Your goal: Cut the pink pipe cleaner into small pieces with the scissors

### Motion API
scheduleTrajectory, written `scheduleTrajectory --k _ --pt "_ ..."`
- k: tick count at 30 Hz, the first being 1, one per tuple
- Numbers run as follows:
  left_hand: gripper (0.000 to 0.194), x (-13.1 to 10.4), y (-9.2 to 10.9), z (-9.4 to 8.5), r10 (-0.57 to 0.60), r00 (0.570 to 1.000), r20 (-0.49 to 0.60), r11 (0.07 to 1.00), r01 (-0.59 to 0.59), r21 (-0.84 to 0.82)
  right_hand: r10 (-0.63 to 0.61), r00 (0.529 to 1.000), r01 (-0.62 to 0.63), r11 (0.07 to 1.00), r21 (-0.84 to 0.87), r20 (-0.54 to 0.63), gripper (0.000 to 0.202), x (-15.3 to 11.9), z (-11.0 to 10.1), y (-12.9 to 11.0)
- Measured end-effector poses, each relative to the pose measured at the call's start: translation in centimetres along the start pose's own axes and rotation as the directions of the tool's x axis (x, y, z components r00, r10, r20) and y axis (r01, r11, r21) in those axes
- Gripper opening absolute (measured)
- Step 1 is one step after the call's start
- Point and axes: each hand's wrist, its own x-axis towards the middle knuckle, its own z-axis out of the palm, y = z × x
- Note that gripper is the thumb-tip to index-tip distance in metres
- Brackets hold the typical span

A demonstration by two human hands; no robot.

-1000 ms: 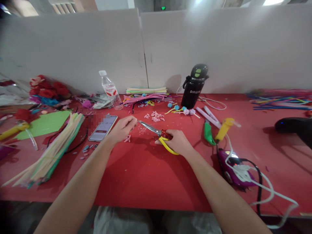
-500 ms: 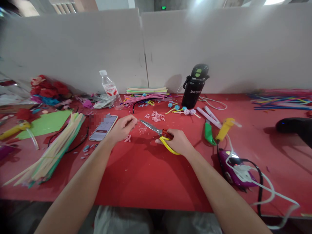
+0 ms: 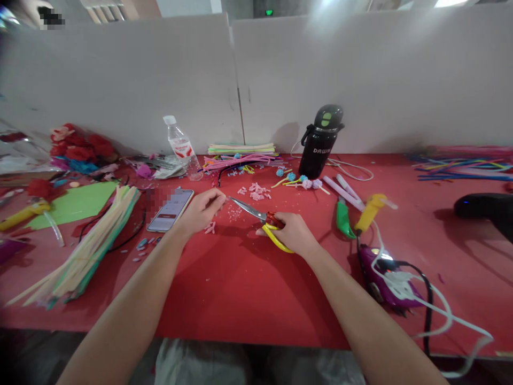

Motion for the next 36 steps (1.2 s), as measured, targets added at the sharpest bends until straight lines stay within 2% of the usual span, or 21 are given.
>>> scheduleTrajectory --k 3,8,17,21,28,36 --pt "0.026 0.20 -0.02 -0.08 0.058 0.998 -0.034 0.997 -0.056 0.054 0.011 1.000 -0.011 1.000 0.005 -0.012 0.054 -0.09 -0.04 -0.12" --pt "0.029 0.23 0.15 -0.14 0.079 0.995 -0.053 0.993 -0.074 0.093 0.027 1.000 -0.027 0.999 0.019 0.011 0.053 -0.21 -0.10 -0.28" --pt "0.031 -0.24 0.43 -0.02 -0.003 1.000 -0.016 0.999 0.003 0.032 0.010 1.000 -0.010 1.000 0.005 0.019 0.051 -0.14 -0.06 -0.04" --pt "0.030 -0.22 0.31 -0.04 -0.001 1.000 -0.016 1.000 0.002 0.028 0.000 1.000 0.000 1.000 0.003 0.012 0.052 -0.08 -0.03 0.07" --pt "0.025 0.10 0.38 -0.25 0.134 0.989 -0.065 0.985 -0.125 0.122 0.026 1.000 -0.026 1.000 -0.003 -0.008 0.054 -0.01 -0.12 0.00" --pt "0.025 0.14 0.32 -0.34 0.137 0.989 -0.063 0.983 -0.128 0.135 0.028 0.999 -0.029 1.000 0.007 0.036 0.050 -0.19 -0.30 -0.09"
